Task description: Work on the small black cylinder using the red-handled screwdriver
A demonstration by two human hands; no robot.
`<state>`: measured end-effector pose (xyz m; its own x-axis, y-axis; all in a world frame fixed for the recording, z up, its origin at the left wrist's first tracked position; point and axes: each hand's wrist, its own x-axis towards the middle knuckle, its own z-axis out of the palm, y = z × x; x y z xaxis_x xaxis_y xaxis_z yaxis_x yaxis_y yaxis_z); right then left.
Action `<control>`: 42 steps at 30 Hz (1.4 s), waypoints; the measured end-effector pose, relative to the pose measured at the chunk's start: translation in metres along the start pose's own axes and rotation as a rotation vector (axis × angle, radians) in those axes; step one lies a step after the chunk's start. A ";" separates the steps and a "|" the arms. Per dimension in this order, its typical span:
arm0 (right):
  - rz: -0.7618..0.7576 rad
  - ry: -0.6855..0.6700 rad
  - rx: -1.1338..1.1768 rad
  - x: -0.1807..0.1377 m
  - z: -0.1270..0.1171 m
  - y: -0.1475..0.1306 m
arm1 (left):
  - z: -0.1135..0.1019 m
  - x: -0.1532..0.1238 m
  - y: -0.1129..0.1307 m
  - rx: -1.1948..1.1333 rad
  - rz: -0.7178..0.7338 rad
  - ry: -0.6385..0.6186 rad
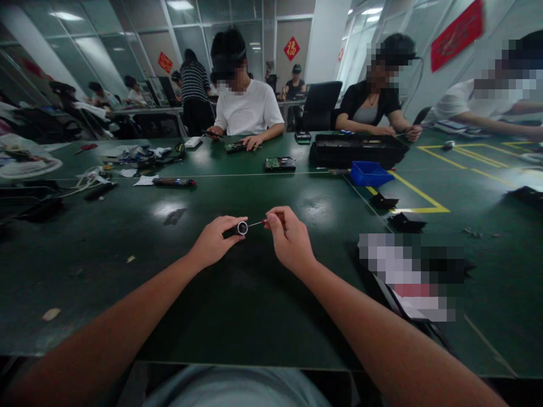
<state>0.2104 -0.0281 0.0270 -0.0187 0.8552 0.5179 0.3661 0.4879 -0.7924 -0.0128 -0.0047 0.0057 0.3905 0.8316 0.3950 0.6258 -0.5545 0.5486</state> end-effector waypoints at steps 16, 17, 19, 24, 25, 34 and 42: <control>-0.171 -0.016 -0.234 0.000 -0.001 -0.009 | 0.001 0.000 0.003 -0.037 -0.039 -0.072; -0.167 -0.021 -0.233 0.000 -0.001 -0.009 | 0.001 0.000 0.003 -0.037 -0.043 -0.076; -0.164 -0.049 -0.236 0.000 -0.001 -0.010 | 0.001 0.000 0.004 -0.037 -0.052 -0.087; -0.196 -0.095 -0.270 -0.002 -0.001 -0.011 | 0.001 0.000 0.006 -0.038 -0.060 -0.095; -0.198 -0.085 -0.276 -0.002 -0.001 -0.011 | 0.001 0.000 0.006 -0.039 -0.056 -0.092; -0.221 0.006 -0.280 0.000 -0.004 -0.012 | 0.002 0.000 0.001 -0.046 -0.056 -0.089; -0.283 -0.117 -0.302 0.000 -0.005 -0.014 | 0.002 0.000 0.005 -0.046 -0.061 -0.110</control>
<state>0.2101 -0.0364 0.0401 -0.2563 0.7176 0.6476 0.5872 0.6477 -0.4854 -0.0083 -0.0080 0.0072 0.4257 0.8610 0.2783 0.6197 -0.5015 0.6037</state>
